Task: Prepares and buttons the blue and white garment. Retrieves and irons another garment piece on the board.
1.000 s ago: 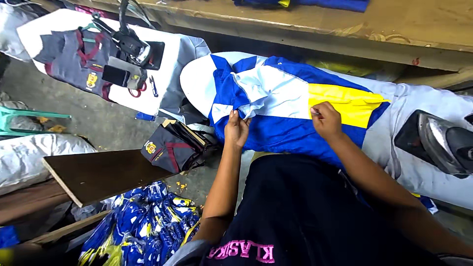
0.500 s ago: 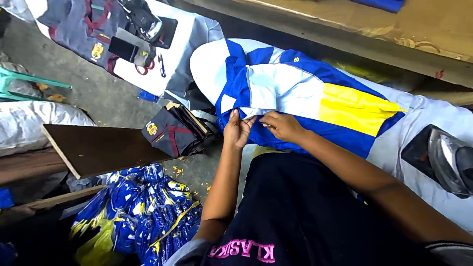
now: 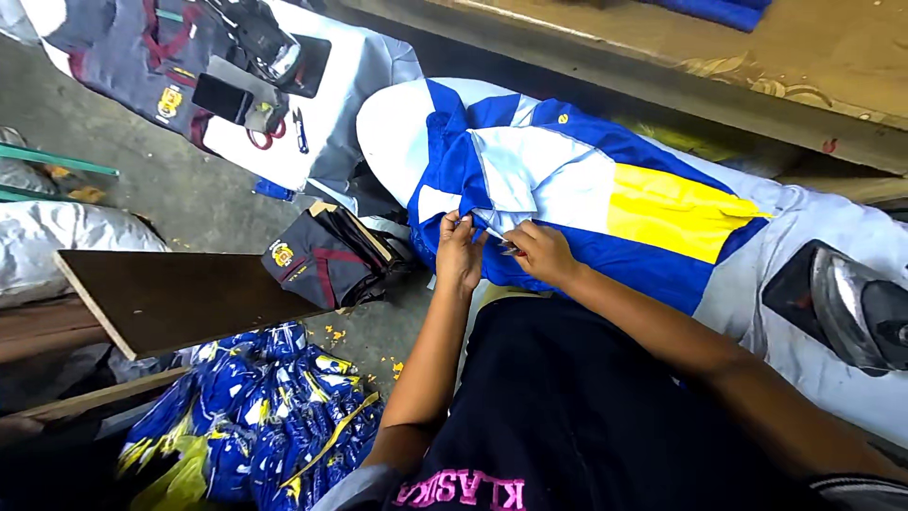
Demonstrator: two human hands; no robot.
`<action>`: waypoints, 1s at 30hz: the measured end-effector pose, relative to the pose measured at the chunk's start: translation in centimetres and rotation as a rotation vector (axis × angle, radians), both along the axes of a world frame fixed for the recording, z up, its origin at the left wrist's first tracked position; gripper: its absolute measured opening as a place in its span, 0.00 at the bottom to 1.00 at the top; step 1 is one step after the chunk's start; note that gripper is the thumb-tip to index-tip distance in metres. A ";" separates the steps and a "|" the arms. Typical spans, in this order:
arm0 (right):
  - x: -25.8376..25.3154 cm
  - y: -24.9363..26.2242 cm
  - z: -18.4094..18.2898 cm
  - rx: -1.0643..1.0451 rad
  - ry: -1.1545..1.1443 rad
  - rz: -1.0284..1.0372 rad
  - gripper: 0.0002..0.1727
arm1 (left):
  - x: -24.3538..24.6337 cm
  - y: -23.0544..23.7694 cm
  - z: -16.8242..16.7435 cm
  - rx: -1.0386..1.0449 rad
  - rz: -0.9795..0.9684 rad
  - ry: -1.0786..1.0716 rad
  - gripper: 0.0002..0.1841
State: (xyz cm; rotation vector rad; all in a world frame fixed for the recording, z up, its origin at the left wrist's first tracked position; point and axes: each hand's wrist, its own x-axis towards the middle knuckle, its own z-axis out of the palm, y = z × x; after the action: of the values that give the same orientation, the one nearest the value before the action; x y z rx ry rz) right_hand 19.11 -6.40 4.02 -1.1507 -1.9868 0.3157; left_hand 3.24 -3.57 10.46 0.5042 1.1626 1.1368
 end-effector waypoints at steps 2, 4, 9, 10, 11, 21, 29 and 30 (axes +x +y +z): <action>-0.1 -0.5 -0.2 0.041 -0.013 -0.017 0.11 | 0.3 -0.1 -0.1 -0.055 0.041 -0.011 0.06; 0.0 -0.7 0.1 0.044 -0.038 -0.019 0.11 | 0.5 -0.4 -0.2 -0.098 0.074 -0.137 0.06; -0.1 -1.1 0.4 0.027 -0.031 0.013 0.12 | 1.0 -0.6 -0.5 -0.174 0.156 -0.321 0.07; 0.0 -1.2 0.5 0.005 -0.003 0.019 0.12 | 1.1 -0.6 -0.6 -0.170 0.145 -0.326 0.07; 0.0 -1.3 0.6 -0.024 0.030 0.017 0.12 | 1.1 -0.6 -0.6 -0.161 0.134 -0.332 0.07; 0.1 -1.3 2.4 -0.387 0.345 -0.173 0.15 | 1.5 -1.4 -1.0 -0.036 -0.012 -0.188 0.09; -0.5 -0.4 3.8 -0.587 0.357 -0.143 0.09 | 1.2 -3.2 -2.8 0.827 -0.187 0.668 0.15; -0.4 -0.3 4.1 -0.642 0.374 -0.120 0.09 | 1.1 -3.1 -2.8 0.843 -0.220 0.747 0.09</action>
State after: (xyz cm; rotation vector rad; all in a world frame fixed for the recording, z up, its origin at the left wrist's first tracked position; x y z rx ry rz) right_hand 18.71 -6.71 8.09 -1.4603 -1.5096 1.0773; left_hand 4.32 -6.67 7.61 1.7756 1.1494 1.2505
